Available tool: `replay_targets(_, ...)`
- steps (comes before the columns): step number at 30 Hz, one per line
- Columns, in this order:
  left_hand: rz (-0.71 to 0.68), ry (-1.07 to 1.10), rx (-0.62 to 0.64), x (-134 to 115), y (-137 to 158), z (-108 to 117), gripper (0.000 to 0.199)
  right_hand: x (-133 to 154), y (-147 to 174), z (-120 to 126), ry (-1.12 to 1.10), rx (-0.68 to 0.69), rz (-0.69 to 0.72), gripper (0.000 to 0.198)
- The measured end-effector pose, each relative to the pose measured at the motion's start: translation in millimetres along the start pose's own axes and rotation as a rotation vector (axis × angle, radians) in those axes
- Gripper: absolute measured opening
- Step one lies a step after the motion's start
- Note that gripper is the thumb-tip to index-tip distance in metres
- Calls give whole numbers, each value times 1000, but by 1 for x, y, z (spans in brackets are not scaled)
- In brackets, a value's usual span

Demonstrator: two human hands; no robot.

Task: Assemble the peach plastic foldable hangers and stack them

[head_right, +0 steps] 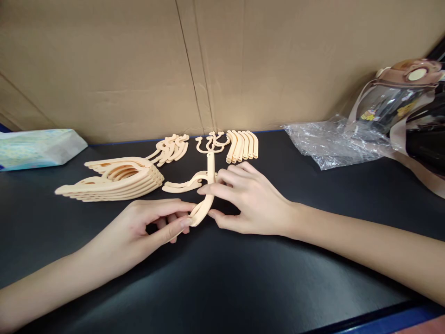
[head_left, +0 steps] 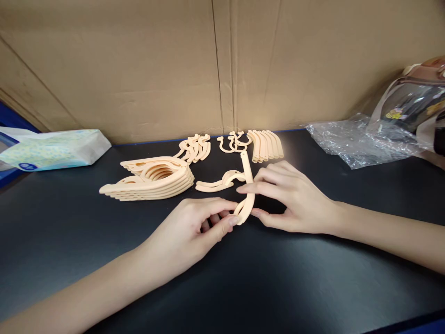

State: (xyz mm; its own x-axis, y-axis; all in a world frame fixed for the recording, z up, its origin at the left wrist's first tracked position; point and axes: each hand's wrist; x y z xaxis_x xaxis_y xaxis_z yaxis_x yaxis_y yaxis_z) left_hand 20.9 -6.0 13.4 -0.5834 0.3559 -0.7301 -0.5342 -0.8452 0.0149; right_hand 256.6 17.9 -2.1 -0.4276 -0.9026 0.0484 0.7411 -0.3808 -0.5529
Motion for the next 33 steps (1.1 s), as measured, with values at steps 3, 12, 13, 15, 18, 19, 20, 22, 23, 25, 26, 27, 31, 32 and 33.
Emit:
replay_targets(3, -229, -272, -92, 5, 3, -2, 21, 0, 0, 0, -70, -21, -7, 17)
replay_targets(12, -472, -606, -191, 12, 2, -7, 27, -1, 0, 0, -67, -40, -197, 3)
replay_targets(13, -478, -623, -198, 11, 2, -7, 27, -1, 0, 0, -68, -40, -207, 4)
replay_targets(15, -497, -648, -209, 10, 2, -8, 24, -2, 0, -1, -70, -39, -227, 9)
replay_targets(18, -508, -668, -219, 10, 3, -8, 21, -4, -1, -1, -58, -36, -273, 16)
replay_targets(19, -503, -669, -220, 10, 3, -8, 21, -5, -1, -1, -51, -32, -288, 18)
replay_targets(20, -496, -668, -218, 11, 3, -8, 21, -5, -1, -1, -43, -26, -302, 19)
replay_targets(22, -485, -659, -224, 11, 3, -8, 22, -6, -1, -1, -24, -16, -316, 21)
replay_targets(23, -477, -653, -232, 11, 2, -8, 23, -6, -1, -1, -15, -12, -316, 21)
replay_targets(25, -462, -638, -248, 11, 1, -8, 22, -6, -1, -1, 2, -9, -312, 23)
replay_targets(26, -451, -630, -254, 11, 0, -8, 21, -6, 0, -1, 7, -8, -312, 24)
replay_targets(27, -439, -623, -256, 11, 0, -8, 21, -5, 0, -1, 9, -8, -312, 25)
replay_targets(31, -387, -582, -247, 12, -2, -8, 20, -6, 1, -2, -6, 4, -309, 27)
replay_targets(32, -380, -569, -242, 12, -2, -8, 20, -7, 1, -2, -12, 13, -305, 27)
replay_targets(33, -371, -560, -233, 13, -2, -8, 20, -7, 2, -2, -18, 25, -300, 27)
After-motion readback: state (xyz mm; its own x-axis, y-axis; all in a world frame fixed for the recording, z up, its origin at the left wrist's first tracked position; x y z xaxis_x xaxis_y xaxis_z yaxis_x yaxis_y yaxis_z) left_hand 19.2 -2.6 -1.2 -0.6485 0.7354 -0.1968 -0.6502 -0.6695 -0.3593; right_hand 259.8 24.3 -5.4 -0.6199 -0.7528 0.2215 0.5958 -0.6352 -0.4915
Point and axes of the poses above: each hand's wrist, its own y-axis away from the middle knuckle, its own z-axis out of the back of the hand, x = y × z, and after that the axes turned 7 degrees about z, right-handed
